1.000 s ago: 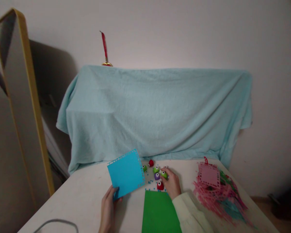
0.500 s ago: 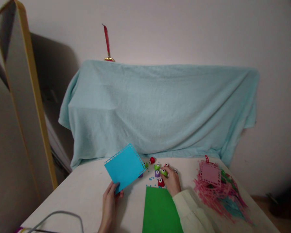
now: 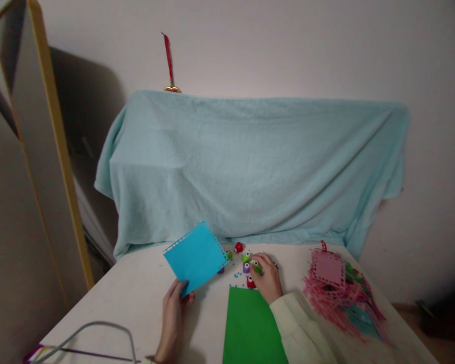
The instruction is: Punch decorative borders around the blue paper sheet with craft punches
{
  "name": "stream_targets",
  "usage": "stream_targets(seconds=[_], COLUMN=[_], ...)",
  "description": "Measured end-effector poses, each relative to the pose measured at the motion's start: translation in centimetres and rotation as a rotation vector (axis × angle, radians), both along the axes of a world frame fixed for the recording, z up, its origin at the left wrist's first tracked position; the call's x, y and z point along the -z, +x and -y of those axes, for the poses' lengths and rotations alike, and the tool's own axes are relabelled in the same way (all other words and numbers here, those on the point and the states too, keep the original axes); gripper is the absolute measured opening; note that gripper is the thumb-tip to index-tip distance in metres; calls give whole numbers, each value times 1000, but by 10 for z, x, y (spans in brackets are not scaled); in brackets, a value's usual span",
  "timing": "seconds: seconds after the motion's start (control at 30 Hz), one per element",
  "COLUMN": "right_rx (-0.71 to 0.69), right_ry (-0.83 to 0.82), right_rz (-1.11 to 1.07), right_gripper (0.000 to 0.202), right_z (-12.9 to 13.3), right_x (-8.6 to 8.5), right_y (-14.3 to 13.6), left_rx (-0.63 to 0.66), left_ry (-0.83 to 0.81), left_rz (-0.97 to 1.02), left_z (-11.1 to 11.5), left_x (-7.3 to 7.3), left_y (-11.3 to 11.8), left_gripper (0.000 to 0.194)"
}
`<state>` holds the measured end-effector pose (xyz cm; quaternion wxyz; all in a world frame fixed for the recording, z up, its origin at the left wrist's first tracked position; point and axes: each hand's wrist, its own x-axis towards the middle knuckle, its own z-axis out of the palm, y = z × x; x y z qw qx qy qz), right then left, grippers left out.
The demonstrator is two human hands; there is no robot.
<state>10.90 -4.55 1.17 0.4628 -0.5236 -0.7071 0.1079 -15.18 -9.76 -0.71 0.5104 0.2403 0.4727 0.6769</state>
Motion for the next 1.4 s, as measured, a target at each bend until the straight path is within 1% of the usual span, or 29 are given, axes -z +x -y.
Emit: stream_targets(seconds=[0.1, 0.27, 0.37, 0.63, 0.97, 1.27, 1.4], right_rx=[-57, -127, -132, -145, -134, -142, -151], right_ry=[26, 68, 61, 25, 10, 3, -3], right_rz=[36, 88, 116, 129, 84, 95, 91], right_gripper=[22, 23, 26, 30, 29, 30, 34], right_z=[2, 1, 1, 3, 0, 1, 0], right_x=[-3, 1, 2, 1, 8, 8, 9], right_y=[-2, -4, -5, -6, -4, -3, -2], left_rx=[11, 37, 52, 80, 65, 62, 59], left_ry=[-3, -34, -30, -10, -14, -24, -28], left_rz=[-3, -44, -85, -158, -144, -124, -126], left_z=[0, -2, -3, -4, -2, -3, -1], left_x=[3, 9, 11, 13, 14, 11, 10], left_y=[0, 0, 0, -2, -2, 0, 0], left_gripper=[25, 31, 33, 29, 30, 27, 29])
